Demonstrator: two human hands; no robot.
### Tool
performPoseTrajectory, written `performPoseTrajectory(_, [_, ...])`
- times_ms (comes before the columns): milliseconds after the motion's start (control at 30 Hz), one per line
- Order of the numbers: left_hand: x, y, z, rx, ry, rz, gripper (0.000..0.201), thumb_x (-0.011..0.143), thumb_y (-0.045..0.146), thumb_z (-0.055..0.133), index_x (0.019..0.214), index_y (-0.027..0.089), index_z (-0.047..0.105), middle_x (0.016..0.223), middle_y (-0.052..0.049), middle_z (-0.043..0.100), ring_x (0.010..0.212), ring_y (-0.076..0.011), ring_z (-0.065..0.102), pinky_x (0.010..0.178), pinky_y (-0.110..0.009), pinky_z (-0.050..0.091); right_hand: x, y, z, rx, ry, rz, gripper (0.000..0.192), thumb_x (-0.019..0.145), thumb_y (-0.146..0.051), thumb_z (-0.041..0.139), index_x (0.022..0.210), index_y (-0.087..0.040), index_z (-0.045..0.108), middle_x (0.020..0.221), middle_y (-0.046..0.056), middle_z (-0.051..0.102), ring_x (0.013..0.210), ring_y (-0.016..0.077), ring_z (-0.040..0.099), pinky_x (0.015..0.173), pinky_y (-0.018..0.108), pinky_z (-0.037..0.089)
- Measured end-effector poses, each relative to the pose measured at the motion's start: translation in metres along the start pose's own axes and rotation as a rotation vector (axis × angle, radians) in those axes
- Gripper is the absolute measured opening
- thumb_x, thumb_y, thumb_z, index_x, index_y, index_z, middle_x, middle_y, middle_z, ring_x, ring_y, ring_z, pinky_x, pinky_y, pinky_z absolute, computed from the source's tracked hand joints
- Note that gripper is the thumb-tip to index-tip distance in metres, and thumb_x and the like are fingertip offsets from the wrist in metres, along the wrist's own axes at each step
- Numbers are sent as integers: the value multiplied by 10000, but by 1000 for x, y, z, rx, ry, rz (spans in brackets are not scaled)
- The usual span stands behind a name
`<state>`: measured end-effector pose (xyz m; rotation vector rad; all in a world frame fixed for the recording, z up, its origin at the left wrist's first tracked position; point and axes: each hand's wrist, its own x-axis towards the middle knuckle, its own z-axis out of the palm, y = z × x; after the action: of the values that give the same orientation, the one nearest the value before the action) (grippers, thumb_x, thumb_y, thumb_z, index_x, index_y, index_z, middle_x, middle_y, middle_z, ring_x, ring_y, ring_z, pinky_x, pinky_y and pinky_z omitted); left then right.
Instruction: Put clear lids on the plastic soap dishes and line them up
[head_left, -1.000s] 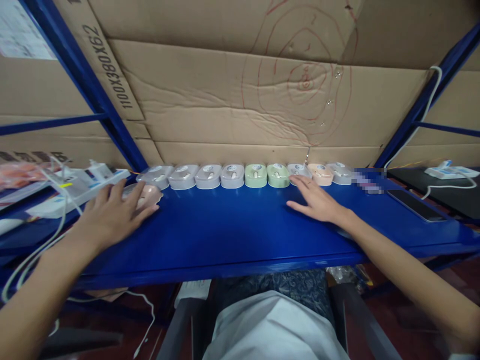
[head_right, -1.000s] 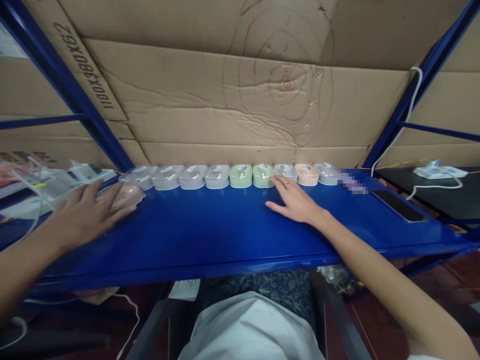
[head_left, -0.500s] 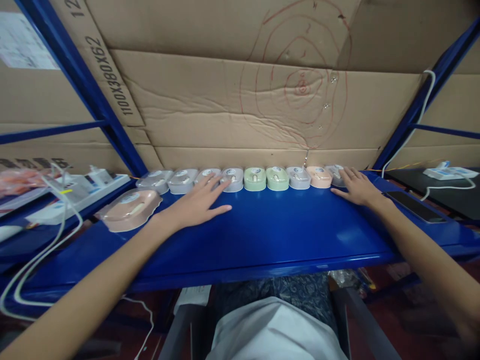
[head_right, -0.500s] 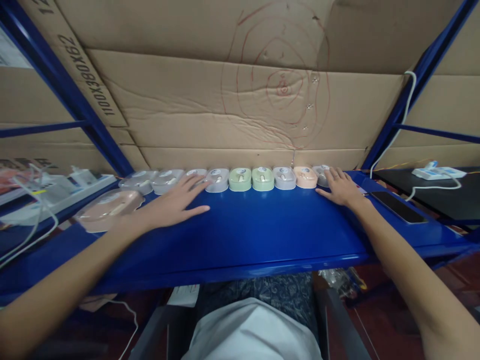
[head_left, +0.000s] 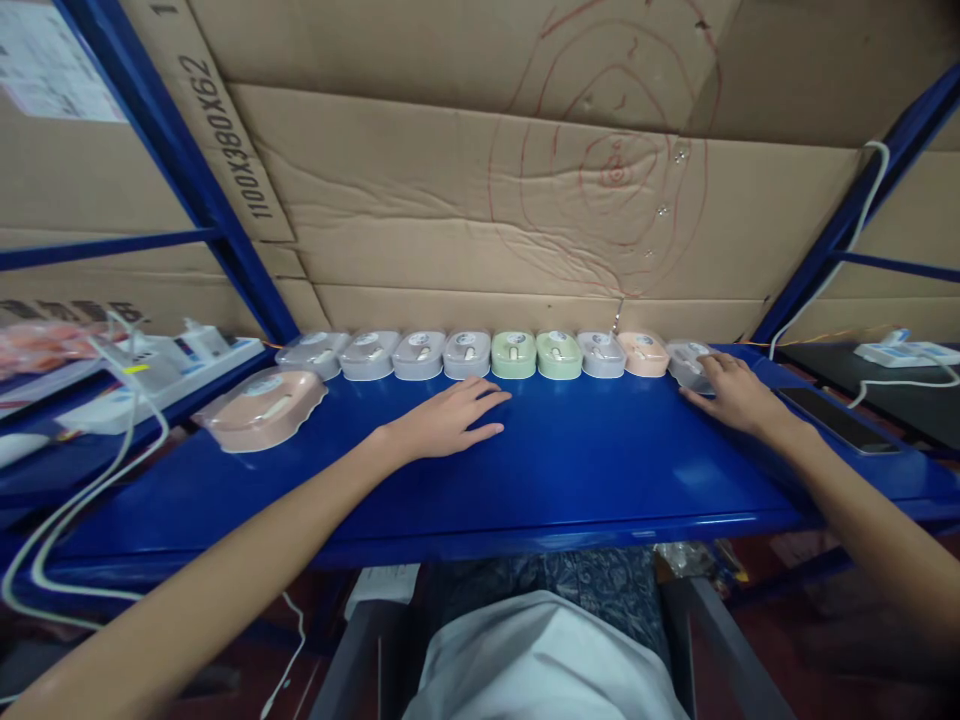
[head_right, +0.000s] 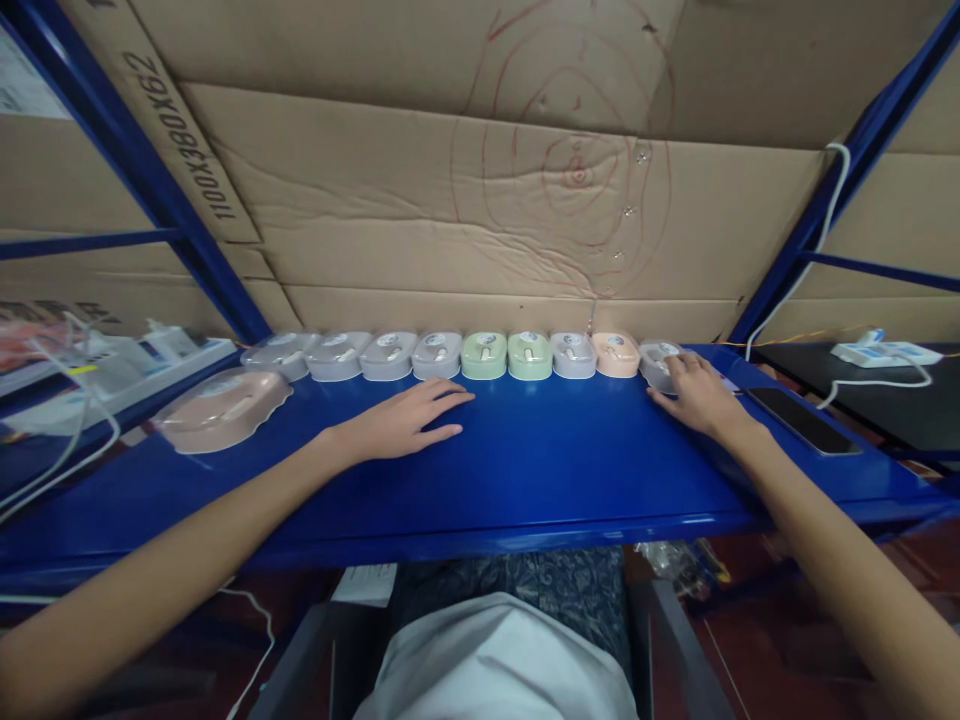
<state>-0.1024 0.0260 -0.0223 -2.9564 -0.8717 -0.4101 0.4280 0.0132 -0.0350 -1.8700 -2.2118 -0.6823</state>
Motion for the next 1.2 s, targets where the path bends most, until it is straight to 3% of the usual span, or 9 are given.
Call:
performPoseTrajectory(167, [2, -2, 3, -7, 2, 12, 557, 1126, 526, 404, 1534, 172, 537, 1472, -169, 590, 1388, -314, 548, 1201, -473, 420, -31, -16, -22, -33, -5, -6, 530, 1017, -540, 511, 1283, -82, 534, 1233, 363, 601, 1103, 492, 652, 988, 589, 519])
performPoseTrajectory(400, [2, 1, 1, -37, 25, -4, 567, 1115, 554, 410, 1531, 192, 541, 1467, -156, 603, 1406, -318, 528, 1207, -476, 403, -59, -61, -49, 64, 44, -56, 423, 1014, -576, 494, 1186, -190, 514, 1194, 242, 582, 1099, 466, 649, 905, 599, 575])
performPoseTrajectory(600, [4, 6, -1, -106, 31, -57, 622, 1101, 594, 426, 1593, 215, 459, 1537, -153, 564, 1457, -319, 495, 1227, -472, 383, -51, -124, -78, 290, 27, -217, 280, 1014, -487, 575, 1124, -237, 514, 1232, 195, 576, 1096, 408, 651, 934, 585, 592])
performPoseTrajectory(733, [7, 11, -1, -219, 40, -113, 856, 1013, 706, 552, 1680, 235, 297, 1667, -156, 447, 1547, -337, 416, 1269, -484, 346, -30, -168, -90, 461, -6, -403, 227, 1006, -410, 619, 1142, -248, 533, 1278, 181, 578, 1202, 404, 624, 948, 568, 609])
performPoseTrajectory(833, [8, 15, 4, -292, 64, -111, 1049, 911, 761, 672, 1710, 254, 217, 1747, -162, 326, 1607, -367, 332, 1300, -522, 306, -10, -193, -94, 594, -41, -553, 294, 992, -372, 651, 1231, -248, 534, 1354, 165, 556, 1277, 374, 592, 1056, 559, 580])
performPoseTrajectory(933, [11, 19, 9, -349, 72, -89, 1106, 869, 753, 732, 1711, 261, 209, 1746, -177, 323, 1608, -393, 328, 1293, -570, 310, 12, -210, -95, 706, -94, -629, 382, 973, -394, 678, 1292, -249, 526, 1352, 139, 573, 1265, 341, 598, 1085, 531, 566])
performPoseTrajectory(1067, [15, 26, 14, -376, 113, -90, 983, 890, 686, 748, 1661, 250, 321, 1645, -186, 461, 1520, -385, 454, 1254, -581, 368, 34, -225, -84, 841, -44, -641, 668, 887, -533, 779, 1416, -251, 482, 1399, 134, 585, 1323, 347, 572, 1133, 539, 521])
performPoseTrajectory(1200, [19, 31, 14, -390, 137, -101, 863, 874, 594, 787, 1572, 218, 444, 1545, -178, 550, 1447, -379, 523, 1221, -558, 420, 42, -230, -60, 935, 0, -650, 899, 837, -626, 819, 1551, -258, 415, 1465, 148, 586, 1348, 355, 569, 1147, 563, 494])
